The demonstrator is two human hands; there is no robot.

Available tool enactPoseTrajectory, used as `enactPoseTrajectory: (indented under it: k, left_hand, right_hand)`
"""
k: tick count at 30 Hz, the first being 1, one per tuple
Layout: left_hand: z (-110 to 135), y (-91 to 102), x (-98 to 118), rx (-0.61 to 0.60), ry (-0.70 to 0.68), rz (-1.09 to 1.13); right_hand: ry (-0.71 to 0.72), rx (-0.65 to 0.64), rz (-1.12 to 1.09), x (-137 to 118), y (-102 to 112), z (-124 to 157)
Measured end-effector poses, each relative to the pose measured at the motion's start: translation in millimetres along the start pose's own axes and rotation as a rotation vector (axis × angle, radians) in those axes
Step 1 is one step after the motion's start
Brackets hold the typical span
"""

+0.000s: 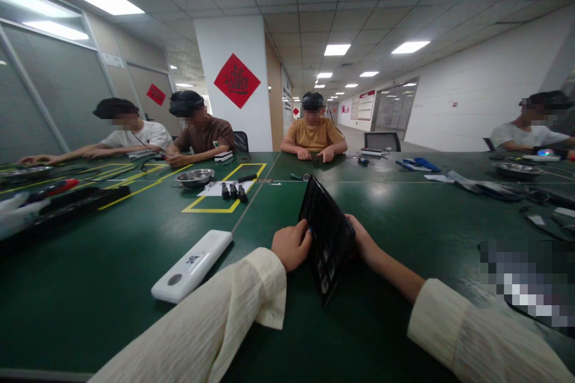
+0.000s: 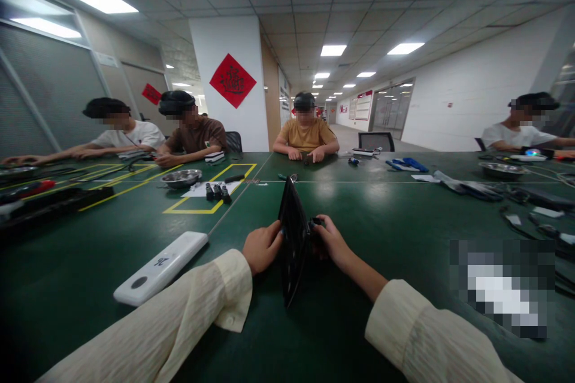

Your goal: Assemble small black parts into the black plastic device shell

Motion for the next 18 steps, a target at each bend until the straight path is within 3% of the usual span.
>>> enactPoseTrajectory:
  k: [8,18]
  left_hand:
    - [-2,0.9,1,-0.010,0.014,0.025]
    - [0,3.3,2,-0.021,0.006,0.028]
  right_hand:
    - [-0.004,0.005,0.041,-7,-1,4]
    - [0.014,-0.006,0.047,4,3,-2]
Point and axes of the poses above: each hand's wrist, its own z-axis away from the middle knuckle, its own y-axis out of the back of the hand, x = y × z, the point moved 2 cm from there along -z, towards the middle knuckle, and after that the axes turned 6 degrees about z, right-handed, at the moved point
